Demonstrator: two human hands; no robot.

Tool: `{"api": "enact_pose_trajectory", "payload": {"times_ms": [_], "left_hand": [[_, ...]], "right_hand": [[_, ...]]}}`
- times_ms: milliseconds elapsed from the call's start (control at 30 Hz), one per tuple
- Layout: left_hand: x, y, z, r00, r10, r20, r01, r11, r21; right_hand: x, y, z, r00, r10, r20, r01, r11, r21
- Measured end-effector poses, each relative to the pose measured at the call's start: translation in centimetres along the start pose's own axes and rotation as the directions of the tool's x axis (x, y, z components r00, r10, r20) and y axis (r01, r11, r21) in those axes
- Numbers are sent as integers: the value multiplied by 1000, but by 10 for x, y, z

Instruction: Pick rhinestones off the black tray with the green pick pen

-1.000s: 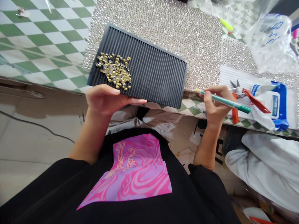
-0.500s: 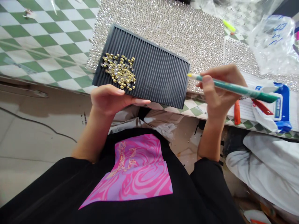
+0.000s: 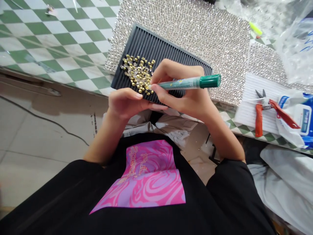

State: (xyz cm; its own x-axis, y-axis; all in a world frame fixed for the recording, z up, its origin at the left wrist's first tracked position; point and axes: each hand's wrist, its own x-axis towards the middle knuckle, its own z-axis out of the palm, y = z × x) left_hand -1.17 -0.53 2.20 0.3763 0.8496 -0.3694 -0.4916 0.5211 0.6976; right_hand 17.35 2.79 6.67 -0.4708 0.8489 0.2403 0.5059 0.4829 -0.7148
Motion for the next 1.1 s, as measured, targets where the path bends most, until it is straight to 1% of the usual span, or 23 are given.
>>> {"api": "enact_pose_trajectory", "payload": {"times_ms": [67, 133, 233, 300, 367, 433, 467, 500, 567, 600, 667, 733, 800, 867, 933, 1000, 1100], "left_hand": [[0, 0, -1, 1000, 0, 9, 0, 1000, -4], [0, -1, -2, 999, 14, 48, -12, 1000, -29], [0, -3, -4, 992, 46, 114, -40, 998, -56], [1, -3, -5, 991, 45, 129, -40, 998, -42], [1, -4, -6, 990, 46, 132, -42, 998, -36], [1, -5, -7, 990, 74, 120, -69, 996, -49], [1, -5, -8, 991, 90, 104, -85, 995, -53], [2, -6, -10, 991, 102, 83, -98, 994, -54], [2, -8, -12, 993, 108, 38, -106, 993, -46], [2, -9, -13, 994, 106, 27, -105, 994, -42], [3, -10, -14, 993, 113, 34, -111, 993, -44], [3, -9, -13, 989, 132, 63, -129, 990, -57], [2, -9, -12, 986, 149, 80, -144, 988, -64], [2, -8, -12, 985, 151, 82, -146, 987, -61], [2, -8, -12, 985, 148, 84, -144, 988, -58], [2, -9, -13, 985, 149, 83, -144, 988, -61], [3, -10, -15, 988, 142, 62, -138, 988, -67]], "right_hand": [[0, 0, 0, 999, 36, 13, -36, 999, 3], [-1, -2, 0, 999, 16, 30, -15, 1000, -7], [-1, -5, -1, 998, -64, 21, 64, 998, -15], [-2, -7, -4, 991, -131, -21, 131, 991, -17], [-6, -7, -10, 974, -214, -79, 215, 977, 0], [-13, -1, -19, 949, -255, -186, 263, 965, 19], [-18, 3, -24, 928, -256, -270, 272, 962, 26], [-23, 10, -28, 899, -245, -364, 273, 962, 29], [-36, 27, -38, 816, -218, -535, 274, 961, 26], [-44, 37, -43, 782, -207, -588, 274, 961, 26], [-59, 56, -51, 740, -178, -649, 246, 969, 16], [-73, 71, -56, 717, -141, -683, 173, 985, -22], [-84, 80, -57, 705, -117, -700, 86, 993, -79], [-91, 83, -56, 702, -98, -705, 20, 993, -119], [-94, 84, -53, 701, -74, -710, -13, 993, -117], [-94, 83, -51, 695, -66, -716, -21, 993, -112], [-93, 84, -50, 696, -85, -713, -22, 990, -140]]}}
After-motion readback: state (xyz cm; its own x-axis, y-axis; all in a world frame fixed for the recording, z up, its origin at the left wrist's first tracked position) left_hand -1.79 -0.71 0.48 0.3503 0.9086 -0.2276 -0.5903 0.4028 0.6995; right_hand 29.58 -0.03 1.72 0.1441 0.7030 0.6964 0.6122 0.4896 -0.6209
